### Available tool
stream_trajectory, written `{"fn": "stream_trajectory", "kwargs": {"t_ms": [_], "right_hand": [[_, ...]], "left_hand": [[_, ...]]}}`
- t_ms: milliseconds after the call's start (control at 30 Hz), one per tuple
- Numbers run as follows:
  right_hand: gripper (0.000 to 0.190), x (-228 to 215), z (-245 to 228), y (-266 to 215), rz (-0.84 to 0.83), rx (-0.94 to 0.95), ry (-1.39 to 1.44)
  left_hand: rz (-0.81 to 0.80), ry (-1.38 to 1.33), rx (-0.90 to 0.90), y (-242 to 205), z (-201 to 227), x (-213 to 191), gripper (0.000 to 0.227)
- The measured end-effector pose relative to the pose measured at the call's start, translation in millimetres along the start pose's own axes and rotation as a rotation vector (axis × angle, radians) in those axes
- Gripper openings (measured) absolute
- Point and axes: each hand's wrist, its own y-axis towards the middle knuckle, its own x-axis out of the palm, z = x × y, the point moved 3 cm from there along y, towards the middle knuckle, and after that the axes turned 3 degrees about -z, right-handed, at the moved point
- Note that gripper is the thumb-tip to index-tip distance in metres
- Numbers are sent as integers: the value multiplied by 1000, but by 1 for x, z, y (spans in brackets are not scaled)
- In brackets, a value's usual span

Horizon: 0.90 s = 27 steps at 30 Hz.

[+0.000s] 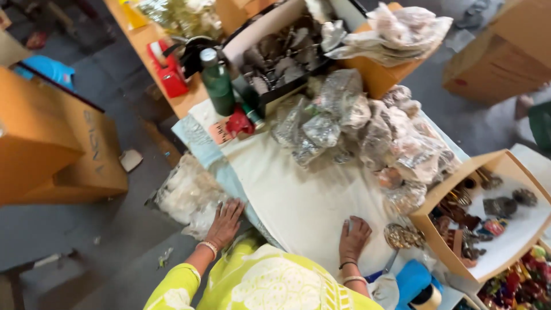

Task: The person cuts a piece of bubble wrap using scissors and wraps a small decorative item. They then place the wrapped item into a pile of other wrapped items on the table.

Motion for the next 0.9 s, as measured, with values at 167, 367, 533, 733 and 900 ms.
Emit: {"fn": "stream_trajectory", "kwargs": {"t_ms": [167,367,533,733,900], "right_hand": [[25,1,-4,0,1,-29,-8],[25,2,-4,0,-1,-44,-46],[27,9,3,-1,-4,-34,-79],[32,8,3,-4,-44,-45,-145],[40,12,12,-9,-115,-74,-132]], "left_hand": [[129,-193,-257,-40,-53,47,56],[329,-483,-588,-19,-121,68,57],[313,-614,-715,36,-168,110,74],[157,-784,-865,81,-175,137,75],[599,-982,-939,41,-184,140,36]]}}
